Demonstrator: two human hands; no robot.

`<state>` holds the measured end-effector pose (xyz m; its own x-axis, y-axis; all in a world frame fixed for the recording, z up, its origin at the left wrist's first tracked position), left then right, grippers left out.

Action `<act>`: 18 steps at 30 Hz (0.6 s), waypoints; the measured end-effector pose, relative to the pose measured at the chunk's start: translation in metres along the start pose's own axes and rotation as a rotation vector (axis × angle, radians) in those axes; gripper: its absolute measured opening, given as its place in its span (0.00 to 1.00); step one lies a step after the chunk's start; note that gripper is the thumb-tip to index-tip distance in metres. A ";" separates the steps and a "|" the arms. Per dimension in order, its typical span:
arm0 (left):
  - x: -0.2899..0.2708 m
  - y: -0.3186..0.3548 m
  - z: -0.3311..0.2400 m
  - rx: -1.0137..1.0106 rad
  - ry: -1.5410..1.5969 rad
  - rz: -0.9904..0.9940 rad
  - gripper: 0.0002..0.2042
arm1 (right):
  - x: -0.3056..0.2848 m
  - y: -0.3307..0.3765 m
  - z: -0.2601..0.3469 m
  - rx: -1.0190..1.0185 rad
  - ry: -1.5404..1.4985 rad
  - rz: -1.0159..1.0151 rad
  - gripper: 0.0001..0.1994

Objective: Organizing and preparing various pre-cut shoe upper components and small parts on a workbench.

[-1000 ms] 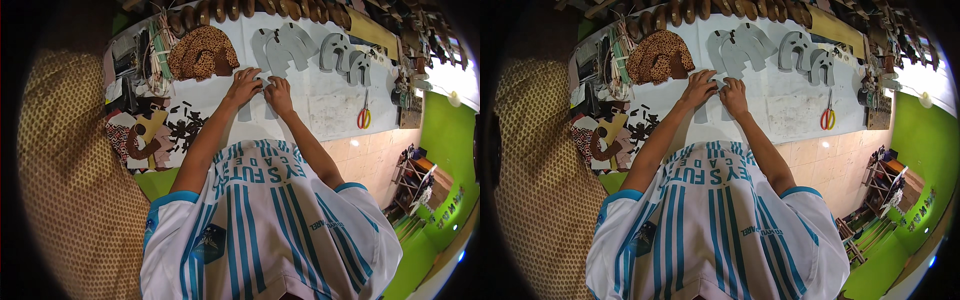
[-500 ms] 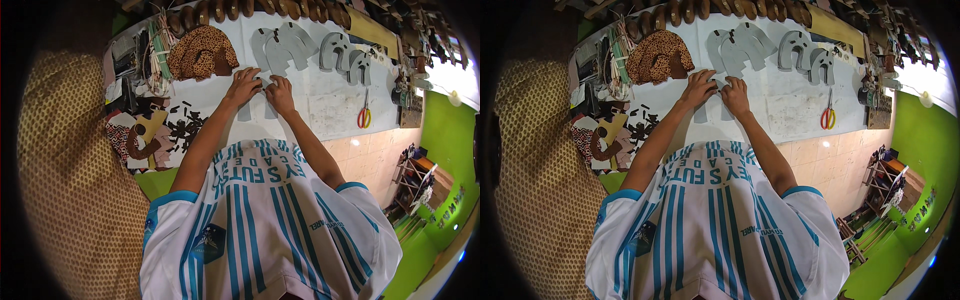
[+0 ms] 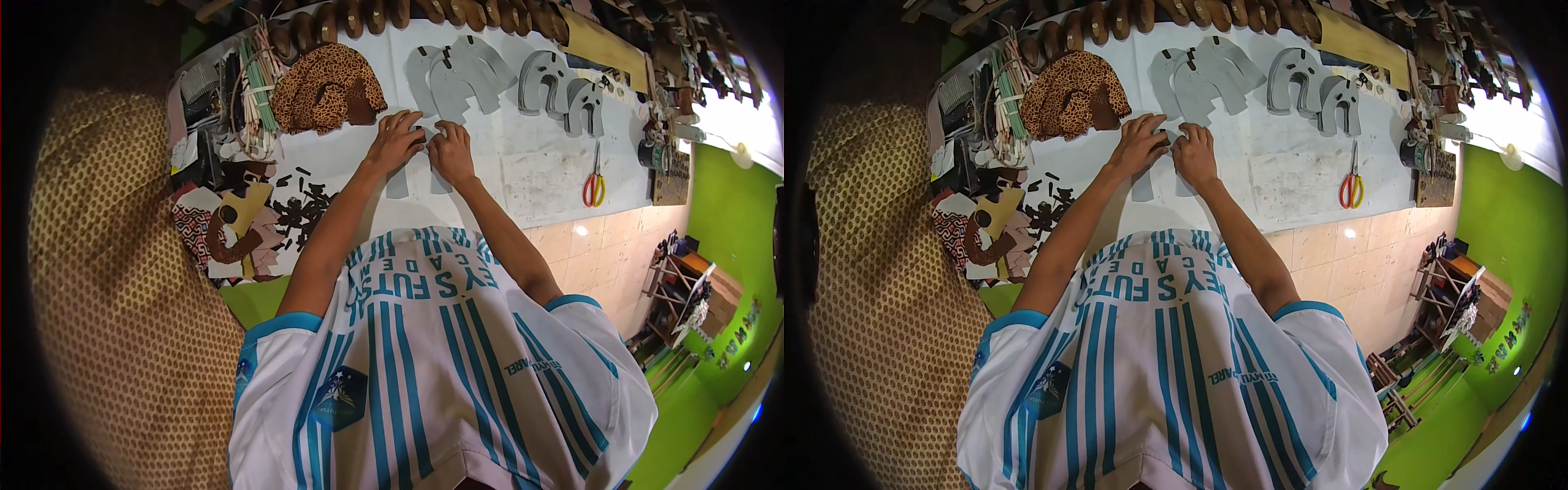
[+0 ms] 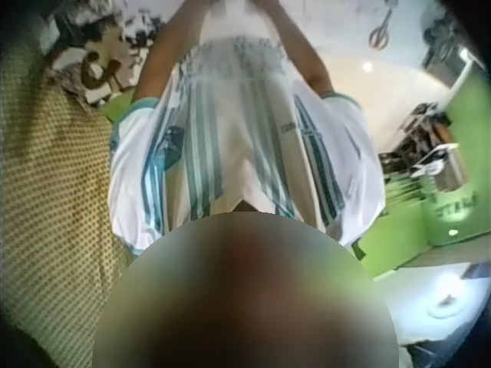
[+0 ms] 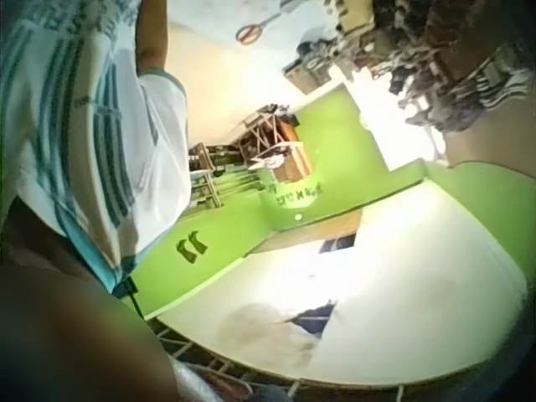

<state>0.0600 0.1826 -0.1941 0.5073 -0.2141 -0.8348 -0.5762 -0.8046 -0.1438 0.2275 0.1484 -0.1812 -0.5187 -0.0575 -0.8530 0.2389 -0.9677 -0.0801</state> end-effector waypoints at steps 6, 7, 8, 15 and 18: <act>0.000 -0.002 -0.001 0.008 0.001 0.011 0.10 | 0.000 0.001 -0.003 0.097 -0.042 -0.042 0.07; 0.000 -0.002 -0.001 0.010 -0.010 0.016 0.10 | 0.001 0.001 -0.002 0.096 -0.042 -0.042 0.07; -0.001 -0.002 -0.002 0.013 -0.020 0.020 0.10 | 0.001 0.002 -0.003 0.140 -0.098 -0.068 0.07; -0.007 0.008 -0.010 0.054 -0.142 0.060 0.14 | -0.011 0.016 -0.012 0.217 -0.207 -0.293 0.10; -0.007 0.023 -0.016 0.061 -0.198 0.041 0.18 | -0.015 0.027 -0.005 0.007 -0.051 -0.060 0.20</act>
<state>0.0535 0.1561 -0.1832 0.3500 -0.1284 -0.9279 -0.6348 -0.7610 -0.1342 0.2456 0.1242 -0.1727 -0.5735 -0.0116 -0.8191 0.2004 -0.9715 -0.1265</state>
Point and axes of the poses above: each hand's wrist, its own y-axis away from the middle knuckle, its own x-axis out of the palm, z = x × y, the point moved 3 cm from there along -y, towards the middle knuckle, and after that the axes turned 5 degrees about -y, right-handed, at the moved point
